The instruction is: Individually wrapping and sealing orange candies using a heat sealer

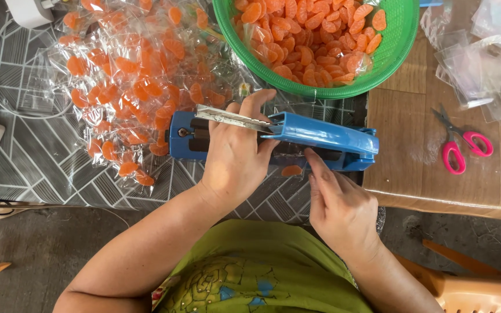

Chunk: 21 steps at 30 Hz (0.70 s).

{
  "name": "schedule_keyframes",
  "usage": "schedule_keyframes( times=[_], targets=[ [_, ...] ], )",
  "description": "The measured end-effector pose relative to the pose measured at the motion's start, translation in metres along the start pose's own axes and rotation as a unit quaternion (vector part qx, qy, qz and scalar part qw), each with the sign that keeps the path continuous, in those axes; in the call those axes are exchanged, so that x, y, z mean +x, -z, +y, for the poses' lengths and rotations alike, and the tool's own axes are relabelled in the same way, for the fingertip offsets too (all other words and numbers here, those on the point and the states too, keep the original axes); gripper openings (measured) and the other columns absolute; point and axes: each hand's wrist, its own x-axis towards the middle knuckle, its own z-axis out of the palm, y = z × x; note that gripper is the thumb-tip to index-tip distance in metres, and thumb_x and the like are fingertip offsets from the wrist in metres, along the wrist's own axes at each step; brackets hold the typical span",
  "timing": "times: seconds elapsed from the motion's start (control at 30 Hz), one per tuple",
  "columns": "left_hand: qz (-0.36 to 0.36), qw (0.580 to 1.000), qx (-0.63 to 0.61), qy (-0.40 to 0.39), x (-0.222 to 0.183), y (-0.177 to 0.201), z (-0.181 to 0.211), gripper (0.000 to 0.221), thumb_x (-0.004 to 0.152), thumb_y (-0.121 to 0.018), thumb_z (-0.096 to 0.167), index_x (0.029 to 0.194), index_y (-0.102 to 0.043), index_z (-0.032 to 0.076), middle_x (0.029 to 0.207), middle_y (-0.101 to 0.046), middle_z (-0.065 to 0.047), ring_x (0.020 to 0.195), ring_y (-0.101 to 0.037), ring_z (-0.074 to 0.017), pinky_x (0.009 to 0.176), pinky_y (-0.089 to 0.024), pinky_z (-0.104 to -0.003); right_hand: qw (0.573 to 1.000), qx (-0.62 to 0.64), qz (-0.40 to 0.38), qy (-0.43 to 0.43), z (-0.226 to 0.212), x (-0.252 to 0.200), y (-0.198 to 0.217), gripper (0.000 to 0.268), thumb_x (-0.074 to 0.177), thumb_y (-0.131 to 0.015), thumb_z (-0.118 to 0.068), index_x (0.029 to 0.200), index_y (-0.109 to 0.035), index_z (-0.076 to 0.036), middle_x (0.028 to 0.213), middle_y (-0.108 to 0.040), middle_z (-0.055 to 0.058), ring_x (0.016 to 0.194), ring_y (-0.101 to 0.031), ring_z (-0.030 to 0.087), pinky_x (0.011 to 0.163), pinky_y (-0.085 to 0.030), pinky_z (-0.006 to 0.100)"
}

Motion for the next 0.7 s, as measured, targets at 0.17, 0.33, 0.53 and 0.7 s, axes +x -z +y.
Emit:
schedule_keyframes(
  times=[0.17,0.33,0.53,0.7],
  targets=[
    [-0.008,1.0,0.0,-0.01,-0.003,-0.002,0.003,0.073,0.085,-0.074,0.005,0.149,-0.04,0.01,0.103,-0.07,-0.001,0.105,-0.061,-0.0293,0.095,-0.039,-0.049,0.995,-0.067,-0.063,-0.034,0.002,-0.003,-0.013,0.056,0.094,-0.057,-0.002,0.149,-0.057,-0.012,0.079,-0.07,0.001,0.06,-0.066,0.024,0.045,-0.046,0.039],
    [0.04,0.997,0.035,-0.053,-0.013,-0.01,-0.001,0.075,0.092,-0.072,0.003,0.156,-0.033,0.006,0.11,-0.072,-0.003,0.108,-0.063,-0.0318,0.102,-0.039,-0.047,0.992,-0.092,-0.074,-0.033,0.002,-0.004,-0.017,0.061,0.089,-0.057,-0.002,0.149,-0.058,-0.011,0.077,-0.07,0.001,0.057,-0.066,0.025,0.043,-0.047,0.04],
    [0.07,0.992,0.064,-0.08,-0.02,-0.016,-0.005,0.072,0.097,-0.071,0.005,0.157,-0.032,0.004,0.128,-0.074,-0.007,0.106,-0.061,-0.0327,0.094,-0.039,-0.046,0.999,-0.011,0.013,-0.036,0.001,-0.004,-0.007,0.026,0.101,-0.064,-0.003,0.127,-0.067,-0.003,0.11,-0.08,0.007,0.077,-0.075,0.019,0.051,-0.053,0.033],
    [0.064,0.996,0.006,-0.06,-0.024,-0.017,-0.009,0.071,0.096,-0.071,0.002,0.156,-0.035,0.012,0.116,-0.074,0.002,0.093,-0.069,-0.0277,0.098,-0.038,-0.043,0.925,0.27,-0.097,-0.249,0.0,0.0,-0.001,0.015,0.096,-0.068,-0.013,0.107,-0.075,-0.006,0.082,-0.075,0.001,0.05,-0.055,0.007,0.049,-0.046,0.023]
  ],
)
